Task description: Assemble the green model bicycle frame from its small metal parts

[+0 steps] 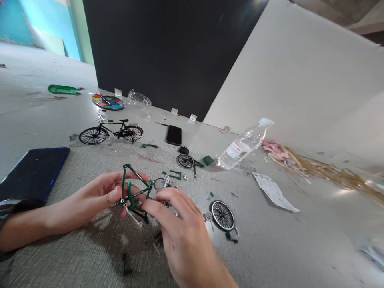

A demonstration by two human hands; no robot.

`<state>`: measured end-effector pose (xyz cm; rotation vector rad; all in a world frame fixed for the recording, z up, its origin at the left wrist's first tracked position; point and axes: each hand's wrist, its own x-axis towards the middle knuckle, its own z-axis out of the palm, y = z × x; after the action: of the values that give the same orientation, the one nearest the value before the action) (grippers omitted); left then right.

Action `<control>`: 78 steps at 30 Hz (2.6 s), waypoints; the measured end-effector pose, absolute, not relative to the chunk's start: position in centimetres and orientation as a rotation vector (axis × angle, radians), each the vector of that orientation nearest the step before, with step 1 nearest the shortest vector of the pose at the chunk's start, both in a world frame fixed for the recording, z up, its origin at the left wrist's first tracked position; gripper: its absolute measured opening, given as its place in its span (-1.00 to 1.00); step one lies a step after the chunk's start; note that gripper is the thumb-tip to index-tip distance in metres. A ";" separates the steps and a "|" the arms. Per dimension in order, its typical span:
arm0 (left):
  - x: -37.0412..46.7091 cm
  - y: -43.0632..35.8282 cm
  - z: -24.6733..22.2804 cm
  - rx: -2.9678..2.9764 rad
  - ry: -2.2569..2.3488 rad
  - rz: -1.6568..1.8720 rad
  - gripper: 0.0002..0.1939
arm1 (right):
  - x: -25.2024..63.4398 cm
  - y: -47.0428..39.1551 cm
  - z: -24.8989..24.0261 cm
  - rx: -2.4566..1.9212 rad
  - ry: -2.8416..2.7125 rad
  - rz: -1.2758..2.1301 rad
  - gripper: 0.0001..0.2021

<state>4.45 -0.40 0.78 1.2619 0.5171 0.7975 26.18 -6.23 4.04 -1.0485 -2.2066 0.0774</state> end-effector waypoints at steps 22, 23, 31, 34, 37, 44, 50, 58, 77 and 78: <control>4.7 -0.6 0.3 1.148 0.399 0.964 -0.53 | 25.9 -7.1 3.8 -1.053 -2.168 0.084 -0.72; 4.8 -0.5 0.2 1.145 0.406 0.972 -0.52 | 25.7 -7.1 3.8 -1.057 -2.166 0.087 -0.73; 4.9 -0.3 0.0 1.095 0.386 0.997 -0.52 | 25.5 -7.3 3.9 -1.068 -2.140 0.096 -0.78; 4.9 -0.3 0.0 1.090 0.379 1.008 -0.53 | 25.6 -7.2 3.8 -1.070 -2.142 0.104 -0.79; 4.9 -0.3 0.1 1.109 0.394 1.009 -0.53 | 25.5 -7.2 3.8 -1.081 -2.144 0.111 -0.80; 4.8 -0.5 0.9 1.170 0.475 1.003 -0.53 | 25.2 -7.4 4.1 -1.098 -2.124 0.154 -0.79; 4.7 -0.6 1.1 1.171 0.499 1.004 -0.54 | 25.1 -7.3 3.8 -1.119 -2.116 0.200 -0.81; 4.9 -0.1 0.0 1.087 0.412 0.973 -0.53 | 25.2 -7.3 3.5 -1.196 -2.030 0.199 -0.92; 4.9 -0.3 0.5 1.130 0.436 0.946 -0.57 | 25.1 -6.9 4.0 -1.262 -1.943 0.450 -0.88; 5.0 -0.3 0.6 1.126 0.434 0.947 -0.58 | 25.1 -6.8 4.0 -1.266 -1.943 0.459 -0.88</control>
<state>4.95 -0.30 0.55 1.1263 0.4337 0.9472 25.07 -6.83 4.01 -1.2664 -1.9430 0.4587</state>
